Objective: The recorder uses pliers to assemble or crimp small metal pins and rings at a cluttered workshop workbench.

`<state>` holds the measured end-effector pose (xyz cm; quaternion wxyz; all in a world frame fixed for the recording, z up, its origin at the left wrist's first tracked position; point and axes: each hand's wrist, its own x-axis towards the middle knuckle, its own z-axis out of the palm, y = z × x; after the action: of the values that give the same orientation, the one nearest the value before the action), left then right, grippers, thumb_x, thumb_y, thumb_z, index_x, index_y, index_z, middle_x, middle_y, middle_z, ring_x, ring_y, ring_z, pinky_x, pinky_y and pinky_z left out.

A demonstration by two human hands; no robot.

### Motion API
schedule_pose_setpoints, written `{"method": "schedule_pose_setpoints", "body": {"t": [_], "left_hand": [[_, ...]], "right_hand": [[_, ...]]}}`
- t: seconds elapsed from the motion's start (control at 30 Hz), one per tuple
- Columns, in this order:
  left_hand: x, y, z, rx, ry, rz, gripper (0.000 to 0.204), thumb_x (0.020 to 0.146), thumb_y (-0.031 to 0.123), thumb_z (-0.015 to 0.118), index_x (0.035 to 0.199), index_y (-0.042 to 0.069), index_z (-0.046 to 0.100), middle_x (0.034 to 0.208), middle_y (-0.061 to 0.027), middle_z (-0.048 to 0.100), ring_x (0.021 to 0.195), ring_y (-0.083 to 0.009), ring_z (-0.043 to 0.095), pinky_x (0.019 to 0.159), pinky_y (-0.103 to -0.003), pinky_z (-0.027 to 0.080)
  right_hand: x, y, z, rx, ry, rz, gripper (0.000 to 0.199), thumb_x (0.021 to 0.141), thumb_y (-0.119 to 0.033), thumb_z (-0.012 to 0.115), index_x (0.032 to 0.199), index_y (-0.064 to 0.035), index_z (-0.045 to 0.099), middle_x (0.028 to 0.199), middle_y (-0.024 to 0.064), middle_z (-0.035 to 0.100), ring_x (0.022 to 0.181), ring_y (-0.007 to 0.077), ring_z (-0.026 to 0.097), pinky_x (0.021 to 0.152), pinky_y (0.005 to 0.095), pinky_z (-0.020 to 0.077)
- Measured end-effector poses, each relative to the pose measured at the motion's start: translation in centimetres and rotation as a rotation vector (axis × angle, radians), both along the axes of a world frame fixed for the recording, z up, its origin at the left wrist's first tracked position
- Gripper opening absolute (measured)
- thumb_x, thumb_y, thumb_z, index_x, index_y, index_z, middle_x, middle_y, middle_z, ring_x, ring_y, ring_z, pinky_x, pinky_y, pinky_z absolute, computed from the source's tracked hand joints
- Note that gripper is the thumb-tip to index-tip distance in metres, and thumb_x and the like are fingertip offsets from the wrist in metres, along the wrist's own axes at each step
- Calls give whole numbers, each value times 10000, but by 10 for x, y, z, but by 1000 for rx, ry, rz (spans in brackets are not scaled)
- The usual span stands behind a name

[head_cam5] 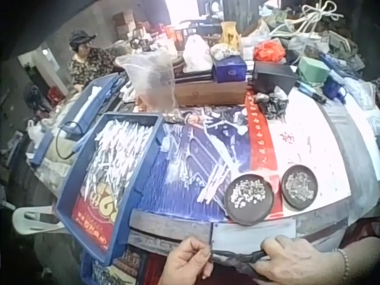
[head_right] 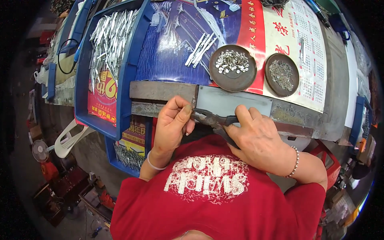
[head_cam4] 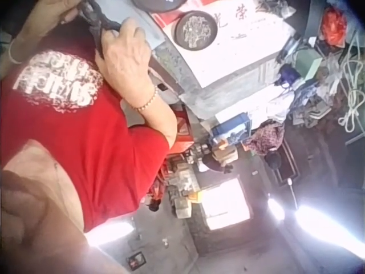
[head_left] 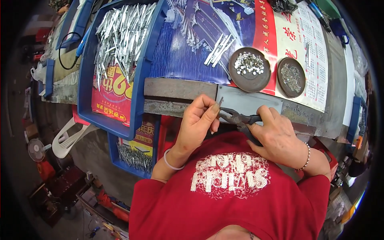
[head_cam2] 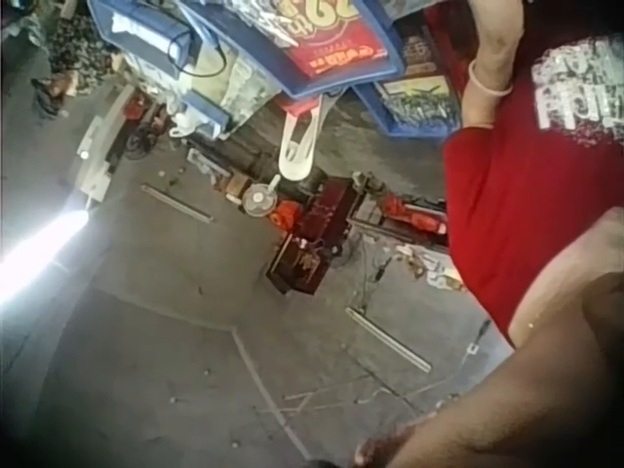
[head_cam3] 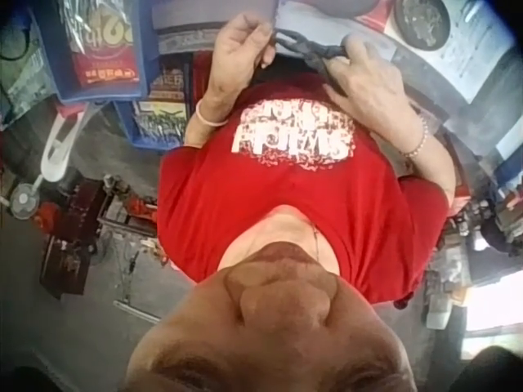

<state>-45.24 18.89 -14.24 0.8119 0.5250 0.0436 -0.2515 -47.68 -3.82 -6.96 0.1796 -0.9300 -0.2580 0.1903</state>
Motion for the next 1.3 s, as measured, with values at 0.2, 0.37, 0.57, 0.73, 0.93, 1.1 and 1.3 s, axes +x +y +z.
{"method": "schedule_pose_setpoints", "body": {"t": [0.2,0.37,0.57,0.73,0.93,1.1,1.3], "left_hand": [[-4,-2,-8,33,-28,21,134,1014,151,543,941,40,524,697,10,533,568,-46,501,522,-195,403],[-6,1,-10,98,-59,18,133,1013,148,546,942,38,522,706,8,535,569,-47,501,522,-195,406],[-5,-3,-11,11,-22,80,135,1016,162,538,946,46,530,728,-3,540,532,-63,470,479,-197,358],[-5,-1,-10,-24,8,73,128,1014,156,541,942,51,526,723,1,533,533,-67,474,478,-201,360],[-8,3,-9,-4,-19,33,126,1010,148,549,936,49,522,735,2,527,548,-65,476,485,-199,364],[-12,3,-11,-11,-30,40,127,1010,145,549,932,48,525,743,2,530,556,-62,477,490,-200,369],[-14,3,-13,71,-80,64,157,1013,162,549,914,43,522,682,20,521,560,-40,493,516,-195,394]], "right_hand": [[7,-2,5,1,165,23,383,707,-254,783,1011,-40,693,949,169,470,811,325,563,659,414,478],[18,-12,1,269,620,-23,401,700,-306,796,970,-32,683,944,178,477,800,344,579,641,424,481],[2,-1,-2,59,143,-36,372,705,-309,800,922,-34,675,967,174,477,847,337,582,642,426,490],[0,2,-4,25,64,-12,329,705,-269,799,909,-41,678,986,161,470,913,327,565,670,424,495],[-4,8,-7,-1,15,-24,304,696,-234,793,899,-37,679,985,159,465,913,316,554,685,418,489],[-5,9,0,-29,35,-8,277,697,-196,775,898,-32,680,968,159,468,889,314,560,671,421,481],[18,7,16,101,617,-56,289,719,-150,734,964,-3,693,926,164,541,890,310,593,755,391,486]]}}
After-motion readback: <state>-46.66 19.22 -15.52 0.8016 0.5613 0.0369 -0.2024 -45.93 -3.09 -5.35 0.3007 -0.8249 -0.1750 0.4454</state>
